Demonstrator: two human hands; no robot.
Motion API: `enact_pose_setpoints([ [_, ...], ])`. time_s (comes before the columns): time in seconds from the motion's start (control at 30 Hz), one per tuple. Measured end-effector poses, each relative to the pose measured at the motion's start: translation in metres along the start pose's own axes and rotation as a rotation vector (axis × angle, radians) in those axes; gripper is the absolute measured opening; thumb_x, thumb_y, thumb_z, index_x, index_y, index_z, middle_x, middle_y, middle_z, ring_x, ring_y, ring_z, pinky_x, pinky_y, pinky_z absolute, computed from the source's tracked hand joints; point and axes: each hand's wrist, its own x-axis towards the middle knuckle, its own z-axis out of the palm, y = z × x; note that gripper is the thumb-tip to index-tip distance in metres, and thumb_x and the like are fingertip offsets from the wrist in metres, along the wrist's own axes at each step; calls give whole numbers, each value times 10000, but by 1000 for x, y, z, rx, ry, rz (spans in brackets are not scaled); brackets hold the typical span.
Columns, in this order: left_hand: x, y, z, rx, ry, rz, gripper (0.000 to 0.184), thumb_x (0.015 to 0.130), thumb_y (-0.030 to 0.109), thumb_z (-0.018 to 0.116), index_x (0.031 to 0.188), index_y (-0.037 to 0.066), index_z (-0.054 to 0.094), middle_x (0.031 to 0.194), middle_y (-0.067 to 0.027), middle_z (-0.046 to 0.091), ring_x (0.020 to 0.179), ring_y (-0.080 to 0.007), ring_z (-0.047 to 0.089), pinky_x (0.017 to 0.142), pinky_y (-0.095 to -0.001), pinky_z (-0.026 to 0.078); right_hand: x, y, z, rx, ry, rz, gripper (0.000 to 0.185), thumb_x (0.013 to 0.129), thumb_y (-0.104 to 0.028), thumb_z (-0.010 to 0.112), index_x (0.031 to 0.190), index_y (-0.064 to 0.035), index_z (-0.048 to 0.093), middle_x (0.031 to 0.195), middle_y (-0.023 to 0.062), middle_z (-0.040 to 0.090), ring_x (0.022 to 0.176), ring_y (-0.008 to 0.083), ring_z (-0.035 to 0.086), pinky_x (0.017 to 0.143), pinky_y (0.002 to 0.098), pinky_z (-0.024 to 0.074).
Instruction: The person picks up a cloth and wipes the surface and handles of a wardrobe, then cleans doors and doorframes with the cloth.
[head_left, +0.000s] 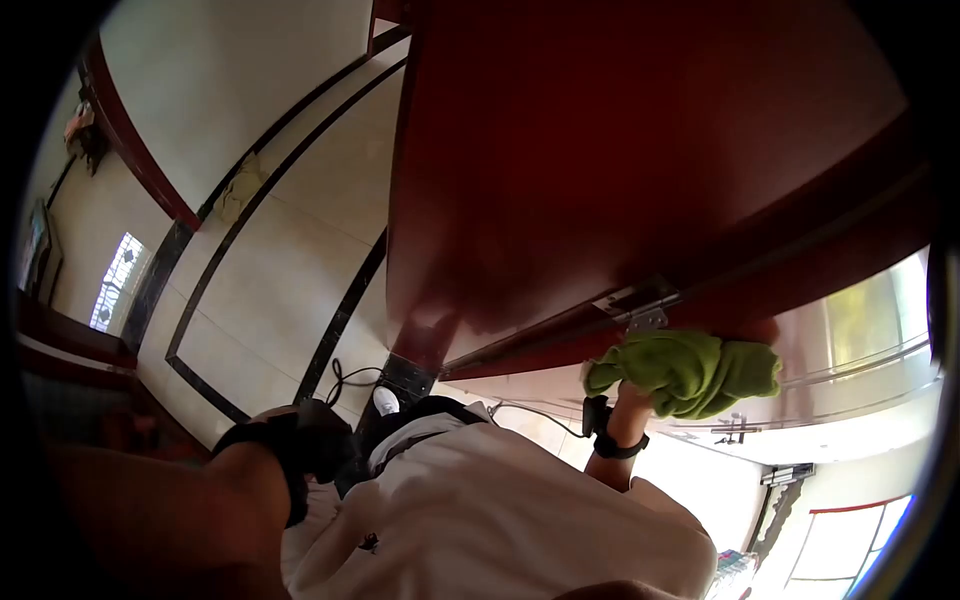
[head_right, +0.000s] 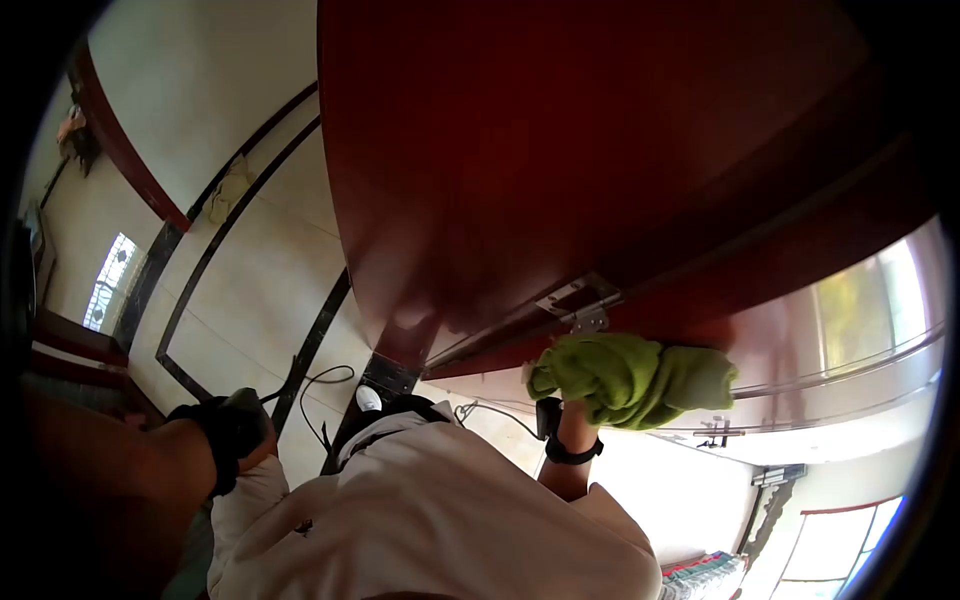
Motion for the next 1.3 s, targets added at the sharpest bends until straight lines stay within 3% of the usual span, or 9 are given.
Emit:
enact_pose_setpoints([
  [0.17,7,-45,-2,-117,28,32,202,900,240,599,981,55,584,912,-48,600,835,-139,565,768,-322,443,-28,-7,37,144,-36,125,274,981,-215,502,1183,-31,524,1142,107,581,1003,235,558,897,359,465],
  [0.3,18,-64,-10,-159,50,50,227,897,267,604,989,62,569,922,-46,586,855,-139,550,788,-329,430,-32,1,41,569,-72,142,276,1017,-216,427,1176,-10,520,1134,102,586,1021,223,556,901,344,461],
  [0.33,21,-66,-10,-160,53,47,233,897,274,605,991,64,565,925,-46,582,860,-139,547,793,-330,427,-22,-11,48,-60,34,60,289,1006,-207,449,1205,-4,505,1147,108,588,1040,229,559,911,344,457],
  [0.37,26,-64,-14,-151,35,18,240,896,280,606,993,66,561,927,-45,579,865,-139,543,798,-332,424,-35,-40,38,390,77,347,322,959,-252,528,1182,-21,549,1157,107,592,1038,256,575,918,361,459],
  [0.8,36,-142,-14,-393,104,-170,328,886,369,620,1017,90,510,960,-39,534,929,-140,496,862,-353,382,1,-57,174,-332,57,-174,334,912,-266,581,1159,-41,579,1159,102,594,1044,261,578,916,368,462],
  [0.93,-22,-166,-16,-675,-383,-438,271,792,223,692,1022,108,608,642,-11,548,516,-154,516,457,-307,416,8,-59,204,-396,34,-271,339,898,-271,597,1152,-47,588,1160,100,595,1046,263,579,916,371,464],
  [0.97,-32,-175,-17,-761,-993,-601,217,768,59,688,974,24,629,736,-62,609,634,-205,616,539,-321,452,5,-62,207,-420,41,-273,340,894,-272,601,1151,-49,590,1160,100,595,1046,263,579,916,371,464],
  [1.0,-39,-172,-17,-721,-1103,-567,193,767,66,697,952,44,647,775,-63,645,649,-202,635,554,-323,476,3,-65,206,-430,33,-293,341,891,-273,605,1149,-50,592,1160,100,595,1047,264,580,916,372,464],
  [1.3,-67,-216,-54,-703,-1387,-874,149,841,126,673,969,54,694,717,-74,678,621,-183,654,581,-291,508,-33,-72,241,-524,7,-402,352,859,-283,641,1134,-64,613,1162,96,596,1051,268,582,915,377,467],
])
